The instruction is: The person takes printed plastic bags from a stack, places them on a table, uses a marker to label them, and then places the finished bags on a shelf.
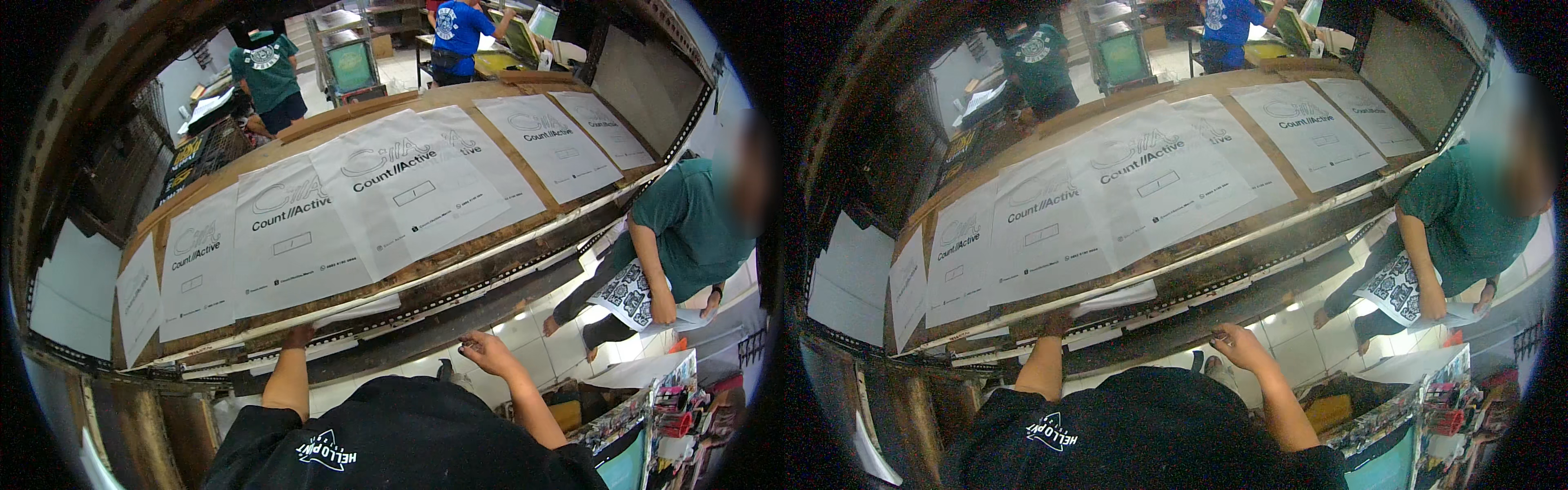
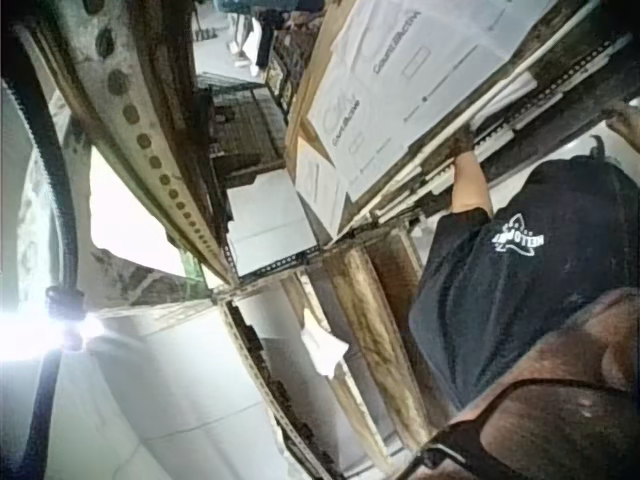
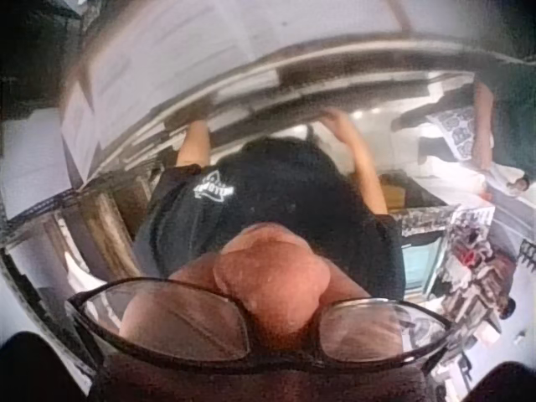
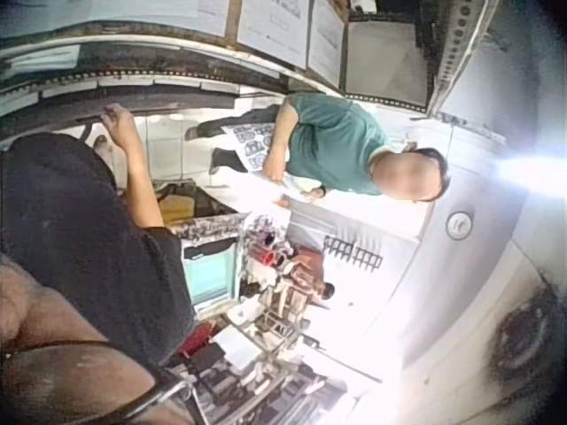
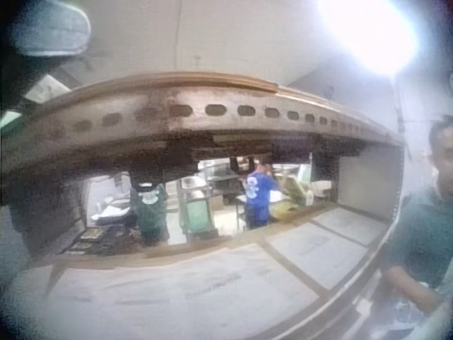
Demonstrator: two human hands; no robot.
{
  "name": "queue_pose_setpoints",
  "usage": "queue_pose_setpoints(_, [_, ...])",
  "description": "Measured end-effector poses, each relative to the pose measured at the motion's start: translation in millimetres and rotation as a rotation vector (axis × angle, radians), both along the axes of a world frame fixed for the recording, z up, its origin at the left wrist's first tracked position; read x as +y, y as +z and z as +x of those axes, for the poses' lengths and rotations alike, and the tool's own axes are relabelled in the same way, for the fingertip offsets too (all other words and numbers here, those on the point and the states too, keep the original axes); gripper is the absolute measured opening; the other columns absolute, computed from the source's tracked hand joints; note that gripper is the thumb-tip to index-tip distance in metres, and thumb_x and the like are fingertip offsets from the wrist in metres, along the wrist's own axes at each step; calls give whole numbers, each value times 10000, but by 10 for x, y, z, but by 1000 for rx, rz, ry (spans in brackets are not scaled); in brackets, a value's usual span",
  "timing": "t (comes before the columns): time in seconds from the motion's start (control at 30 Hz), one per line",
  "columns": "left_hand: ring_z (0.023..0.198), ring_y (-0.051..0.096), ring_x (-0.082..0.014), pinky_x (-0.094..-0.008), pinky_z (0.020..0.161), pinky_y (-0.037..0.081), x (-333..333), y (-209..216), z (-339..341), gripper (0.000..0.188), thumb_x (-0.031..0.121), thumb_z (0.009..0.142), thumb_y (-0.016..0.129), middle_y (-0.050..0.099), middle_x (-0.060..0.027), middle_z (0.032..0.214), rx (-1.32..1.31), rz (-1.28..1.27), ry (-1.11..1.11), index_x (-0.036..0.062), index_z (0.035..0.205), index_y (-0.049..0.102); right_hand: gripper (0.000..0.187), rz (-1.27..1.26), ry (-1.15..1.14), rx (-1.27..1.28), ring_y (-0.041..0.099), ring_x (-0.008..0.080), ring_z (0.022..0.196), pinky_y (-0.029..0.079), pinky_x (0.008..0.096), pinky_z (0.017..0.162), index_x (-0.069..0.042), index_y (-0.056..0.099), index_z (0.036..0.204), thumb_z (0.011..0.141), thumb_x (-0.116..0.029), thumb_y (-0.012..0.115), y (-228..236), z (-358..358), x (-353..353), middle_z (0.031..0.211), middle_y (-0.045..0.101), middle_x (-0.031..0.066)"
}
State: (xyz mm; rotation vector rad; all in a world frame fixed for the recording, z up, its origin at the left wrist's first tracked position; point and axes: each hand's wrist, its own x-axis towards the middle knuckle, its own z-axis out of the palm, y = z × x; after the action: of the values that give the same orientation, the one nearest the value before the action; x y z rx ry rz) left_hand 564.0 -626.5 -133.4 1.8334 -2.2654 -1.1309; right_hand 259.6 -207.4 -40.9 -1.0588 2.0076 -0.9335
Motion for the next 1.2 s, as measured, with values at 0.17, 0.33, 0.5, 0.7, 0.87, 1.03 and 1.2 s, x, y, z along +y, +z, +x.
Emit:
queue_pose_setpoints(0.17, [1034, 671, -336, -428, 823, 544, -30, -67, 153, 518, 447, 933, 612, 697, -198, 1149, -25, -5, -15, 91, 1308, 630, 410, 65, -23, 17, 701, 322, 953, 548, 408, 849, -15, 662, 1205, 922, -308, 708, 20, 4, 108, 1070, 720, 191])
queue_pose_setpoints(0.33, [1038, 670, -335, -428, 824, 543, -87, -118, 151, 523, 450, 932, 612, 696, -199, 1150, -40, -17, -55, 93, 1314, 627, 398, 63, 31, 77, 699, 339, 967, 550, 413, 857, -7, 655, 1194, 947, -318, 676, -248, 135, 269, 1072, 717, 191])
queue_pose_setpoints(0.5, [1042, 669, -335, -428, 824, 543, -214, -94, 91, 529, 453, 930, 611, 695, -201, 1152, -62, -33, -99, 96, 1320, 625, 407, 108, 111, 53, 703, 333, 959, 554, 409, 850, -30, 647, 1217, 931, -315, 693, -445, 255, 309, 1094, 711, 195])
queue_pose_setpoints(0.7, [1047, 668, -334, -429, 824, 543, -477, 40, -102, 536, 457, 929, 610, 694, -203, 1154, -83, -46, -102, 100, 1327, 621, 402, 79, -42, -16, 706, 322, 959, 558, 412, 847, -22, 652, 1220, 930, -296, 698, -161, 145, 374, 1090, 715, 194])
queue_pose_setpoints(0.87, [1051, 667, -333, -429, 825, 543, -553, 52, -156, 541, 460, 927, 610, 693, -204, 1155, -111, -59, -140, 102, 1333, 618, 384, 23, -100, 63, 708, 311, 978, 553, 412, 872, -13, 663, 1198, 943, -298, 684, 193, 40, 421, 1112, 710, 186])
queue_pose_setpoints(1.03, [1055, 666, -333, -429, 825, 543, -558, -52, -134, 547, 463, 926, 609, 692, -206, 1157, -175, -108, -245, 105, 1339, 615, 395, 29, -85, 43, 705, 302, 988, 552, 408, 871, -11, 657, 1204, 950, -313, 675, 76, 67, 514, 1131, 706, 181])
queue_pose_setpoints(1.2, [1059, 665, -332, -430, 826, 543, -534, -252, 289, 553, 466, 925, 608, 691, -208, 1159, -349, -379, -624, 108, 1346, 613, 405, 59, -54, -15, 697, 289, 1003, 549, 400, 852, -19, 645, 1223, 965, -330, 655, -150, 98, 541, 1125, 705, 179])
